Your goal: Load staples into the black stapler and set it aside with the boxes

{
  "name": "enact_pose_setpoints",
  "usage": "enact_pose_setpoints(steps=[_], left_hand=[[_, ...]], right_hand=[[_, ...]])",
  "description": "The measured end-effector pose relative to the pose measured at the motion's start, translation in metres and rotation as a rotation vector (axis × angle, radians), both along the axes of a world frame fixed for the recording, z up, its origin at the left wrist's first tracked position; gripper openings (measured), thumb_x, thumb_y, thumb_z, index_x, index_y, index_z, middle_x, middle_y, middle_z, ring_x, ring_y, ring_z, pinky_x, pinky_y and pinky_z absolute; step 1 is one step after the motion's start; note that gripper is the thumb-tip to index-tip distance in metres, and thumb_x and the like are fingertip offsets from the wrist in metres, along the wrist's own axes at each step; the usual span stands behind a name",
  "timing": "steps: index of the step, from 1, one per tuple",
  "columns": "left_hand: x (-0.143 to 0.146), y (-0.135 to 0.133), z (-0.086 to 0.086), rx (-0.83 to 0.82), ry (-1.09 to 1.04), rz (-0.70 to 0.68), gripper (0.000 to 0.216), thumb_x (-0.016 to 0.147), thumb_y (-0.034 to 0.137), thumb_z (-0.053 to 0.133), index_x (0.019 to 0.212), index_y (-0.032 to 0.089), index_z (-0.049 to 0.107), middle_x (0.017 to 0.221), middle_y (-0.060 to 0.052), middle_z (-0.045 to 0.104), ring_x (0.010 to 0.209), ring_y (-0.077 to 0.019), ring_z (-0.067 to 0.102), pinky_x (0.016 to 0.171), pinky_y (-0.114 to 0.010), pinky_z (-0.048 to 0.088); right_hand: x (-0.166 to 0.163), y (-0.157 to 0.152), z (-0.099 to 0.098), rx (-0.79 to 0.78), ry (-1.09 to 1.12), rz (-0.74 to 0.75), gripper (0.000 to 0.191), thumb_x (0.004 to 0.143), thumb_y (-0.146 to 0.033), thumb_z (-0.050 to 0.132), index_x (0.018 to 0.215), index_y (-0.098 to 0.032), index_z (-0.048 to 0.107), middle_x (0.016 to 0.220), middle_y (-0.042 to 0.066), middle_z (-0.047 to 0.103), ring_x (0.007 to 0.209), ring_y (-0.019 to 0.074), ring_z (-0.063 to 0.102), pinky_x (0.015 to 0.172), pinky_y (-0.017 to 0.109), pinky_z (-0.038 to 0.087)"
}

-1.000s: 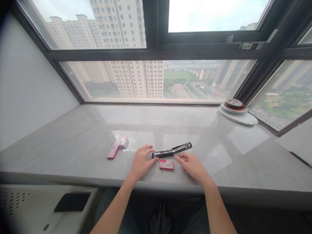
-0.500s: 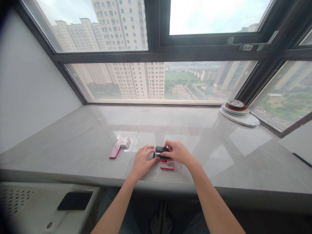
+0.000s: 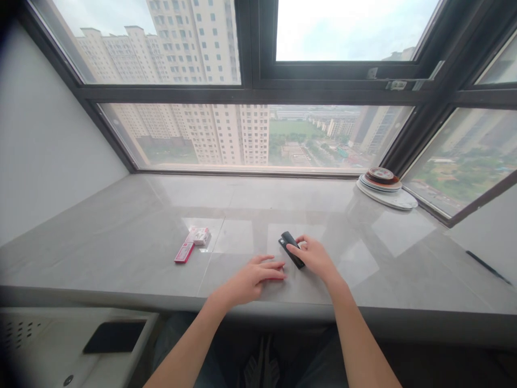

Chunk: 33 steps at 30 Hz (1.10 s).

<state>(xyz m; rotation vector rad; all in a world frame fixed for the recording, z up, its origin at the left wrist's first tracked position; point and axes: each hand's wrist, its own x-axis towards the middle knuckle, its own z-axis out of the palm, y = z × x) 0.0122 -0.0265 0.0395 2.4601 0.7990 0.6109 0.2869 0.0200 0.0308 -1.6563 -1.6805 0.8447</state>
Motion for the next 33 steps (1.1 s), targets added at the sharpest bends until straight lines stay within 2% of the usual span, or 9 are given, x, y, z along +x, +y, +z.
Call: enact_pose_setpoints(steps=[3, 8, 15, 19, 21, 24, 26, 28, 33], left_hand=[[-0.024, 0.004, 0.004, -0.074, 0.034, 0.146, 0.071, 0.080, 0.005, 0.053, 0.140, 0.043, 0.057, 0.148, 0.004, 0.053, 0.135, -0.0242, 0.047, 0.117, -0.043, 0.040], [-0.054, 0.005, 0.002, -0.129, 0.010, 0.339, 0.064, 0.078, 0.035, 0.080, 0.138, 0.039, 0.058, 0.132, -0.001, 0.062, 0.125, -0.0295, 0.052, 0.109, -0.045, 0.044], [-0.016, 0.007, -0.016, -0.146, -0.109, 0.368, 0.092, 0.073, 0.036, 0.090, 0.152, 0.041, 0.043, 0.129, 0.000, 0.066, 0.117, -0.0268, 0.055, 0.111, -0.045, 0.040], [-0.010, 0.002, -0.012, -0.137, -0.163, 0.350, 0.087, 0.076, 0.038, 0.087, 0.152, 0.038, 0.044, 0.135, -0.002, 0.062, 0.125, -0.0276, 0.052, 0.111, -0.044, 0.042], [-0.024, 0.001, -0.009, -0.104, -0.213, 0.417, 0.068, 0.084, 0.044, 0.079, 0.146, 0.036, 0.051, 0.139, -0.004, 0.059, 0.130, -0.0278, 0.050, 0.112, -0.043, 0.041], [-0.069, 0.005, -0.012, -0.007, -0.298, 0.883, 0.032, 0.099, 0.050, 0.056, 0.120, 0.029, 0.067, 0.124, -0.007, 0.063, 0.122, -0.0298, 0.053, 0.107, -0.046, 0.044], [-0.108, 0.008, -0.019, 0.070, -0.240, 1.330, 0.036, 0.098, 0.054, 0.054, 0.115, 0.024, 0.066, 0.119, -0.011, 0.062, 0.117, -0.0352, 0.051, 0.101, -0.053, 0.045], [-0.139, 0.009, -0.027, 0.094, -0.071, 1.517, 0.046, 0.094, 0.055, 0.059, 0.127, 0.024, 0.062, 0.125, -0.015, 0.058, 0.117, -0.0402, 0.049, 0.098, -0.058, 0.043], [-0.145, -0.006, -0.034, 0.092, 0.257, 1.233, 0.050, 0.096, 0.048, 0.055, 0.144, 0.033, 0.053, 0.114, -0.011, 0.059, 0.109, -0.0358, 0.055, 0.095, -0.052, 0.043]], right_hand=[[0.000, -0.014, -0.002, -0.121, 0.170, -0.008, 0.057, 0.087, -0.070, 0.059, 0.109, -0.018, 0.063, 0.054, -0.008, 0.047, 0.048, 0.0109, 0.041, 0.050, 0.024, 0.029], [-0.025, -0.039, -0.010, -0.293, 0.423, -0.054, 0.062, 0.086, -0.072, 0.058, 0.124, -0.022, 0.056, 0.053, -0.013, 0.031, 0.037, 0.0069, 0.022, 0.037, 0.021, 0.018], [-0.078, -0.051, -0.016, -0.206, 0.411, -0.041, 0.062, 0.090, -0.071, 0.051, 0.126, -0.020, 0.057, 0.056, -0.007, 0.051, 0.036, 0.0102, 0.036, 0.037, 0.023, 0.026], [-0.085, -0.053, -0.016, -0.082, 0.288, -0.124, 0.062, 0.091, -0.069, 0.050, 0.124, -0.018, 0.061, 0.058, -0.002, 0.061, 0.047, 0.0151, 0.046, 0.047, 0.026, 0.034], [-0.085, -0.054, -0.017, -0.035, 0.235, -0.149, 0.062, 0.091, -0.070, 0.051, 0.122, -0.018, 0.063, 0.056, -0.002, 0.061, 0.052, 0.0174, 0.049, 0.052, 0.027, 0.036], [-0.085, -0.056, -0.019, 0.004, 0.188, -0.181, 0.062, 0.091, -0.072, 0.049, 0.119, -0.019, 0.065, 0.053, -0.003, 0.055, 0.053, 0.0184, 0.048, 0.054, 0.028, 0.036], [-0.084, -0.057, -0.020, 0.014, 0.185, -0.198, 0.063, 0.091, -0.073, 0.046, 0.117, -0.019, 0.066, 0.050, -0.004, 0.049, 0.051, 0.0180, 0.046, 0.052, 0.028, 0.034], [-0.084, -0.057, -0.020, 0.001, 0.198, -0.204, 0.066, 0.092, -0.075, 0.044, 0.116, -0.019, 0.067, 0.049, -0.004, 0.046, 0.048, 0.0175, 0.044, 0.050, 0.029, 0.032], [-0.082, -0.059, -0.020, -0.046, 0.223, -0.206, 0.064, 0.093, -0.075, 0.041, 0.117, -0.020, 0.066, 0.050, -0.003, 0.049, 0.044, 0.0169, 0.044, 0.046, 0.028, 0.031]])
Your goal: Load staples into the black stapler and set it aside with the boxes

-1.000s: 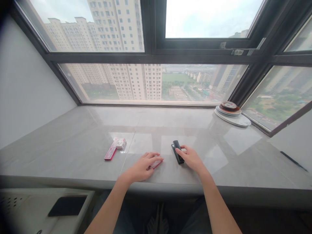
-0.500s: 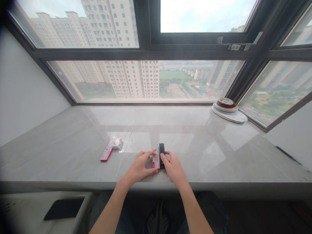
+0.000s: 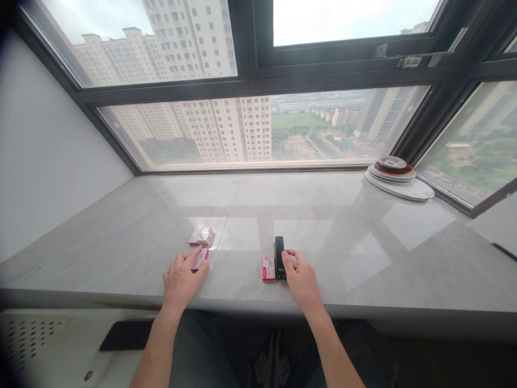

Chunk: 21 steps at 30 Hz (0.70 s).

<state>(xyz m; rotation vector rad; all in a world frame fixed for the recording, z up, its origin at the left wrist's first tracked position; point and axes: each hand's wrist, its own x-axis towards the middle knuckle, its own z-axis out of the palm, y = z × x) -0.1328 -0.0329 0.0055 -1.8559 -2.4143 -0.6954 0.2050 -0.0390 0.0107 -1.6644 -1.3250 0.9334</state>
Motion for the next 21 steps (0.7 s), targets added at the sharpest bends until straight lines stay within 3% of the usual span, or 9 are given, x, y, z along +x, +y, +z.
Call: enact_pose_setpoints(steps=[5, 9, 13, 16, 21], left_hand=[[0.031, -0.013, 0.014, -0.142, -0.127, -0.469, 0.062, 0.086, 0.054, 0.071, 0.142, 0.033, 0.053, 0.115, -0.006, 0.061, 0.111, -0.0314, 0.058, 0.094, -0.045, 0.046], [0.057, -0.004, 0.032, -0.077, -0.325, -0.636, 0.052, 0.082, 0.043, 0.078, 0.129, 0.030, 0.061, 0.125, -0.006, 0.058, 0.117, -0.0283, 0.058, 0.103, -0.041, 0.046], [0.100, 0.009, 0.042, -0.071, -0.404, -0.833, 0.057, 0.080, 0.037, 0.082, 0.132, 0.033, 0.059, 0.127, -0.004, 0.061, 0.119, -0.0272, 0.056, 0.104, -0.040, 0.046], [0.127, 0.015, 0.036, -0.086, -0.367, -0.919, 0.065, 0.071, 0.037, 0.090, 0.130, 0.033, 0.062, 0.122, -0.004, 0.065, 0.117, -0.0306, 0.056, 0.102, -0.044, 0.046], [0.142, 0.015, 0.020, -0.073, -0.360, -0.905, 0.073, 0.066, 0.041, 0.094, 0.131, 0.032, 0.061, 0.121, -0.006, 0.065, 0.115, -0.0318, 0.056, 0.103, -0.047, 0.045]], right_hand=[[0.000, -0.002, 0.000, 0.003, 0.007, 0.021, 0.060, 0.095, -0.072, 0.041, 0.115, -0.021, 0.066, 0.051, -0.004, 0.050, 0.044, 0.0158, 0.044, 0.045, 0.027, 0.030], [0.000, -0.002, 0.001, 0.011, -0.001, 0.052, 0.059, 0.094, -0.070, 0.046, 0.118, -0.020, 0.066, 0.053, -0.003, 0.053, 0.043, 0.0156, 0.045, 0.046, 0.027, 0.032], [0.002, -0.003, 0.001, 0.023, -0.021, 0.104, 0.056, 0.094, -0.068, 0.047, 0.113, -0.020, 0.067, 0.053, -0.003, 0.057, 0.045, 0.0162, 0.047, 0.048, 0.027, 0.034], [0.001, -0.005, -0.001, 0.049, -0.025, 0.141, 0.053, 0.095, -0.068, 0.046, 0.107, -0.021, 0.068, 0.058, -0.001, 0.063, 0.052, 0.0179, 0.053, 0.053, 0.028, 0.037], [-0.002, -0.005, -0.005, 0.063, -0.058, 0.123, 0.057, 0.095, -0.070, 0.044, 0.108, -0.020, 0.068, 0.066, 0.003, 0.069, 0.065, 0.0223, 0.061, 0.062, 0.030, 0.043]])
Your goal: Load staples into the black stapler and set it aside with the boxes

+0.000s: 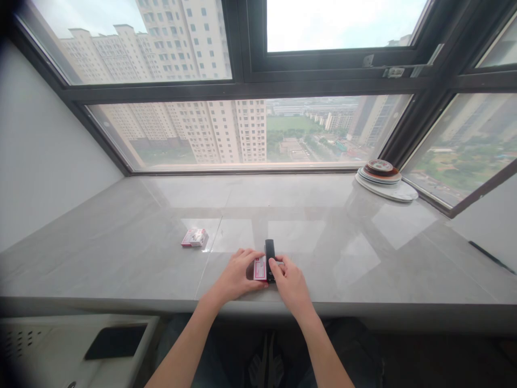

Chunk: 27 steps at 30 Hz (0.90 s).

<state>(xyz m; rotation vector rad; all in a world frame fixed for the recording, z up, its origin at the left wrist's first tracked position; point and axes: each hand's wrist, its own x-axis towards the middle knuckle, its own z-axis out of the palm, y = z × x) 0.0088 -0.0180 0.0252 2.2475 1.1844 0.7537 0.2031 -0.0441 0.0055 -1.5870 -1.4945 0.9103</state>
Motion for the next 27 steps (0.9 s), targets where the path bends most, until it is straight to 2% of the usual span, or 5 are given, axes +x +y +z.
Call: enact_pose_setpoints(steps=[5, 9, 17, 22, 27], left_hand=[[-0.025, 0.002, 0.015, 0.039, -0.073, 0.036, 0.071, 0.087, 0.051, 0.076, 0.149, 0.032, 0.047, 0.144, -0.007, 0.054, 0.133, -0.0291, 0.048, 0.113, -0.044, 0.039], [-0.098, 0.037, 0.029, 0.247, -0.077, 0.441, 0.040, 0.107, 0.033, 0.032, 0.133, 0.027, 0.062, 0.147, -0.004, 0.054, 0.139, -0.0245, 0.043, 0.121, -0.045, 0.026], [-0.214, 0.055, -0.015, 0.040, 0.263, 0.553, 0.055, 0.089, 0.034, 0.052, 0.144, 0.029, 0.055, 0.153, -0.001, 0.051, 0.143, -0.0297, 0.036, 0.120, -0.046, 0.028], [-0.210, 0.002, -0.013, -0.008, 0.271, 0.467, 0.057, 0.085, 0.051, 0.065, 0.140, 0.036, 0.059, 0.139, 0.000, 0.060, 0.130, -0.0313, 0.049, 0.113, -0.045, 0.040], [-0.130, -0.022, 0.018, -0.101, 0.040, 0.301, 0.054, 0.083, 0.051, 0.076, 0.133, 0.036, 0.063, 0.132, -0.002, 0.061, 0.123, -0.0288, 0.058, 0.107, -0.041, 0.048]], right_hand=[[0.000, 0.000, 0.000, 0.011, -0.008, -0.051, 0.058, 0.093, -0.071, 0.047, 0.111, -0.021, 0.069, 0.058, -0.002, 0.057, 0.059, 0.0201, 0.054, 0.060, 0.029, 0.040], [0.000, 0.000, 0.003, 0.035, 0.015, -0.080, 0.058, 0.092, -0.071, 0.049, 0.111, -0.020, 0.071, 0.054, -0.004, 0.046, 0.055, 0.0173, 0.045, 0.058, 0.027, 0.037], [0.003, 0.000, 0.004, 0.001, 0.063, -0.069, 0.062, 0.091, -0.074, 0.050, 0.113, -0.019, 0.070, 0.054, -0.006, 0.043, 0.051, 0.0159, 0.044, 0.054, 0.028, 0.037], [0.002, 0.001, 0.003, -0.002, 0.056, -0.061, 0.060, 0.092, -0.070, 0.050, 0.118, -0.020, 0.069, 0.055, -0.005, 0.043, 0.052, 0.0156, 0.044, 0.054, 0.028, 0.037], [0.001, 0.002, 0.002, -0.004, 0.021, -0.049, 0.061, 0.094, -0.068, 0.048, 0.126, -0.019, 0.066, 0.055, -0.004, 0.049, 0.053, 0.0169, 0.046, 0.054, 0.028, 0.036]])
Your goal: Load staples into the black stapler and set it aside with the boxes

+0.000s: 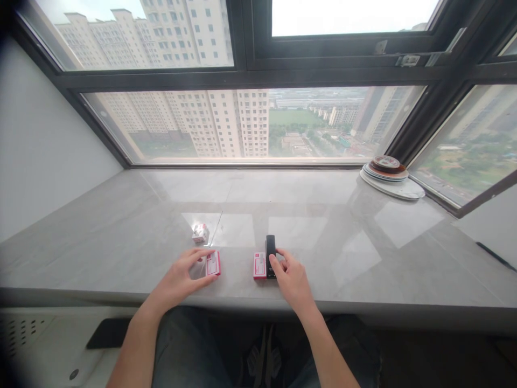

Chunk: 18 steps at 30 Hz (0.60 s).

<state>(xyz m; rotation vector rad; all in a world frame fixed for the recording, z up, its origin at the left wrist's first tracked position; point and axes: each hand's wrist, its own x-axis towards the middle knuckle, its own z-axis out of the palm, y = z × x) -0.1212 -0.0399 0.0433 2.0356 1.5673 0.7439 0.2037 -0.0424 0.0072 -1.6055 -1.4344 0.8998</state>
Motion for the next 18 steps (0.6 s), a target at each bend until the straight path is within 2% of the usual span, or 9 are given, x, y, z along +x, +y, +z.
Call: enact_pose_setpoints(steps=[4, 7, 10, 14, 18], left_hand=[[0.078, 0.002, 0.009, 0.064, -0.172, -0.166, 0.060, 0.083, 0.043, 0.080, 0.139, 0.036, 0.059, 0.131, -0.004, 0.060, 0.124, -0.0272, 0.057, 0.109, -0.041, 0.048], [0.111, 0.008, 0.003, 0.041, -0.234, -0.259, 0.062, 0.081, 0.036, 0.083, 0.139, 0.035, 0.059, 0.132, -0.004, 0.061, 0.126, -0.0275, 0.056, 0.109, -0.041, 0.048], [0.121, 0.015, -0.007, 0.001, -0.289, -0.316, 0.066, 0.079, 0.032, 0.086, 0.139, 0.035, 0.058, 0.132, -0.004, 0.063, 0.123, -0.0274, 0.058, 0.108, -0.040, 0.048], [0.124, 0.020, -0.016, 0.014, -0.286, -0.333, 0.072, 0.075, 0.037, 0.090, 0.140, 0.034, 0.059, 0.129, -0.004, 0.064, 0.121, -0.0281, 0.059, 0.105, -0.040, 0.049], [0.118, 0.017, -0.015, 0.034, -0.220, -0.355, 0.091, 0.074, 0.049, 0.089, 0.152, 0.038, 0.044, 0.141, -0.005, 0.056, 0.131, -0.0277, 0.051, 0.111, -0.039, 0.045]], right_hand=[[-0.001, -0.001, 0.000, -0.006, 0.000, 0.005, 0.061, 0.095, -0.068, 0.047, 0.127, -0.019, 0.065, 0.057, -0.003, 0.056, 0.051, 0.0167, 0.047, 0.053, 0.028, 0.037], [-0.001, -0.002, 0.002, 0.020, -0.007, 0.006, 0.060, 0.094, -0.067, 0.049, 0.124, -0.018, 0.066, 0.057, -0.001, 0.060, 0.053, 0.0174, 0.051, 0.055, 0.028, 0.040], [0.000, -0.004, 0.003, 0.000, 0.006, 0.030, 0.057, 0.095, -0.067, 0.047, 0.119, -0.019, 0.066, 0.056, -0.002, 0.061, 0.050, 0.0174, 0.055, 0.053, 0.027, 0.041], [0.000, -0.006, 0.007, -0.065, 0.067, 0.091, 0.057, 0.098, -0.068, 0.042, 0.119, -0.019, 0.063, 0.054, -0.003, 0.059, 0.040, 0.0158, 0.053, 0.046, 0.026, 0.040], [0.005, -0.012, 0.015, -0.100, 0.143, 0.073, 0.065, 0.097, -0.069, 0.041, 0.136, -0.019, 0.056, 0.058, -0.005, 0.057, 0.042, 0.0145, 0.051, 0.046, 0.026, 0.041]])
